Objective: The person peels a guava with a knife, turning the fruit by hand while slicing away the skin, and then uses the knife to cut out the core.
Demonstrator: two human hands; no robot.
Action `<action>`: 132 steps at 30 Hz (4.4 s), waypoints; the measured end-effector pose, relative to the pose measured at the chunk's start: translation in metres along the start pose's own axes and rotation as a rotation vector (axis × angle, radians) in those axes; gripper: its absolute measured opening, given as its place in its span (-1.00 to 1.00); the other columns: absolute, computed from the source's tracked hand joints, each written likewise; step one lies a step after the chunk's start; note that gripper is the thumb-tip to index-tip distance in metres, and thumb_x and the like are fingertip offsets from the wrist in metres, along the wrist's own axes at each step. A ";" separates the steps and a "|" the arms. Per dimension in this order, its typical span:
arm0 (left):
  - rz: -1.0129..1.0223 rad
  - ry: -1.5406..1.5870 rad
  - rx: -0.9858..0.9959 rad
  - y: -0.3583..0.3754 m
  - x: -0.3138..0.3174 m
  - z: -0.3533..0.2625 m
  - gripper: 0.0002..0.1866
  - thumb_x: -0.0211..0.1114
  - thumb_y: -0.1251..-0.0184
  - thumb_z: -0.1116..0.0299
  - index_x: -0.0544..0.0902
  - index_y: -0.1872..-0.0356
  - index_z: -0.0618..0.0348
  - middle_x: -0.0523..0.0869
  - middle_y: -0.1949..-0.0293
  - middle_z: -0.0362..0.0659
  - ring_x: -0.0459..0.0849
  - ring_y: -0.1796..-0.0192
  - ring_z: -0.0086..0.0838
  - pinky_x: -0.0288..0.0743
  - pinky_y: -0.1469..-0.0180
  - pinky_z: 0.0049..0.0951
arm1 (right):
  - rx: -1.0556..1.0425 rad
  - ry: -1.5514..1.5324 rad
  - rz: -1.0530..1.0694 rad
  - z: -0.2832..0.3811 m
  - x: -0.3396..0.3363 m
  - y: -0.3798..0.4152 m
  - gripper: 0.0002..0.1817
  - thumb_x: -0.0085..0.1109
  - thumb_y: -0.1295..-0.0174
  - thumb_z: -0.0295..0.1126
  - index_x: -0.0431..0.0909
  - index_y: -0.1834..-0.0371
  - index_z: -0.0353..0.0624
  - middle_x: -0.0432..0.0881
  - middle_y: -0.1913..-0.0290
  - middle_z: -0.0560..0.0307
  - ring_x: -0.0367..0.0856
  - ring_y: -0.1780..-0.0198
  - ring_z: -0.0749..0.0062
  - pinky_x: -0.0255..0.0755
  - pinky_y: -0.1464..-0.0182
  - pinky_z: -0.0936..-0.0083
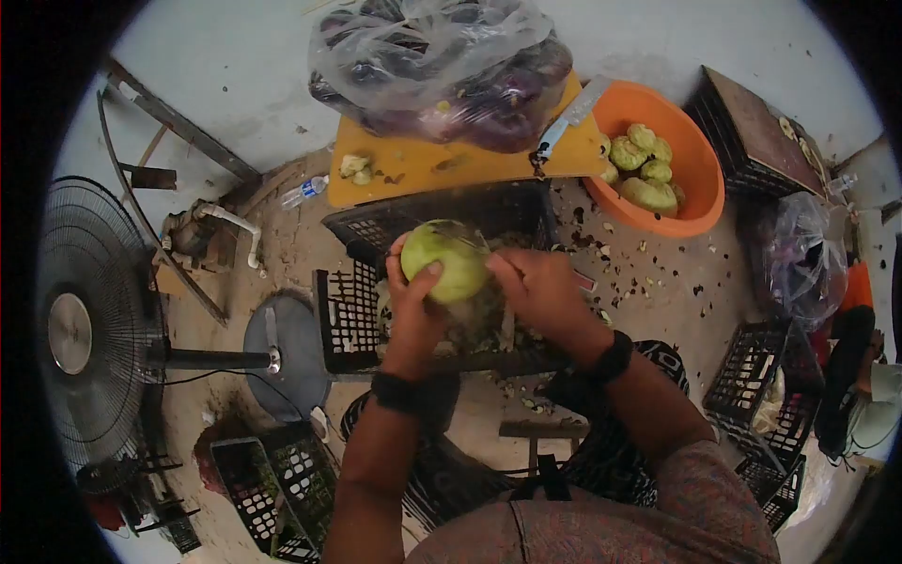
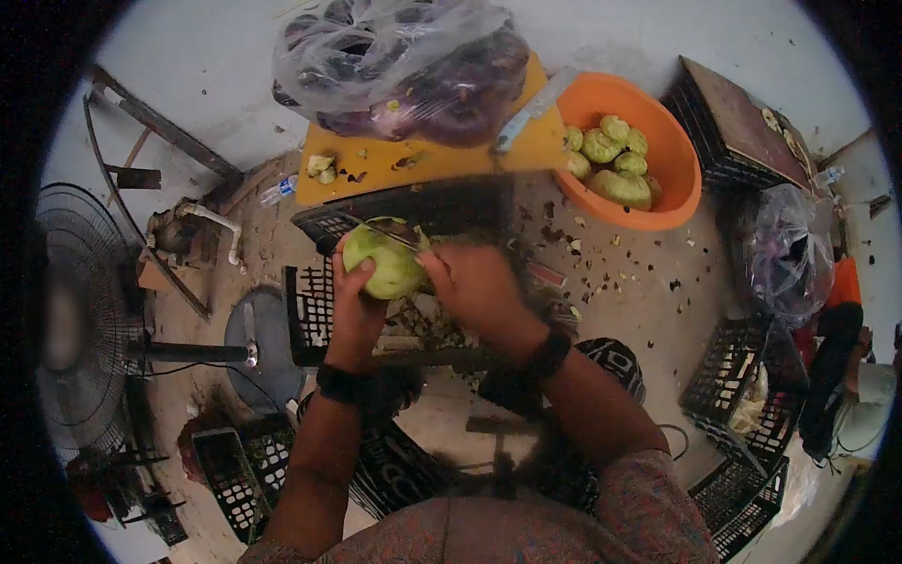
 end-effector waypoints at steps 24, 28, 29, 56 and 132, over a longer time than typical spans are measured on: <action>0.036 -0.211 0.198 0.005 0.002 0.003 -0.45 0.21 -0.19 0.37 0.24 -0.21 0.06 0.42 -0.12 -0.08 0.47 -0.16 -0.29 0.40 -0.23 -0.18 | 0.259 -0.121 -0.089 -0.027 0.012 -0.005 -0.62 0.03 -0.35 -0.20 0.54 0.42 -0.35 0.45 0.64 -0.14 0.32 0.63 0.23 0.30 0.49 0.34; -0.012 0.040 0.066 0.001 0.000 0.004 -0.50 0.14 -0.27 0.29 0.25 -0.23 0.06 0.44 -0.14 -0.08 0.47 -0.18 -0.26 0.36 -0.26 -0.16 | 0.130 -0.094 -0.168 -0.024 0.010 -0.002 -0.62 0.03 -0.35 -0.19 0.55 0.38 -0.35 0.42 0.66 -0.10 0.30 0.65 0.35 0.28 0.51 0.34; 0.011 0.198 0.000 -0.004 -0.006 0.009 -0.52 0.04 -0.35 0.21 0.29 -0.25 0.10 0.43 -0.19 -0.03 0.44 -0.24 -0.20 0.35 -0.28 -0.12 | 0.129 -0.094 -0.166 -0.023 0.010 0.000 -0.62 0.03 -0.35 -0.19 0.55 0.38 -0.35 0.42 0.66 -0.10 0.30 0.65 0.35 0.28 0.51 0.34; 0.153 0.255 -0.058 -0.009 -0.022 0.009 -0.36 0.21 -0.16 0.31 0.29 -0.31 0.18 0.42 -0.26 -0.01 0.41 -0.30 -0.12 0.24 -0.35 -0.03 | -0.286 0.314 -0.064 0.023 -0.010 0.021 -0.70 0.20 -0.18 -0.19 0.55 0.08 -0.07 0.54 0.39 0.05 0.59 0.40 0.08 0.48 0.41 0.22; -0.019 -0.050 0.058 0.004 -0.008 -0.001 -0.24 0.32 -0.01 0.60 0.17 -0.28 0.13 0.42 -0.12 -0.05 0.48 -0.15 -0.29 0.44 -0.18 -0.27 | -0.196 0.336 -0.035 0.019 0.005 0.010 -0.80 0.17 -0.22 -0.23 0.55 0.24 -0.11 0.57 0.48 -0.01 0.59 0.44 0.04 0.44 0.43 0.21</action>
Point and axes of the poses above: each hand's wrist, its own y-axis away from the middle knuckle, its own x-axis out of the palm, z = x × y, the point moved 5 cm from there along -y, towards the middle knuckle
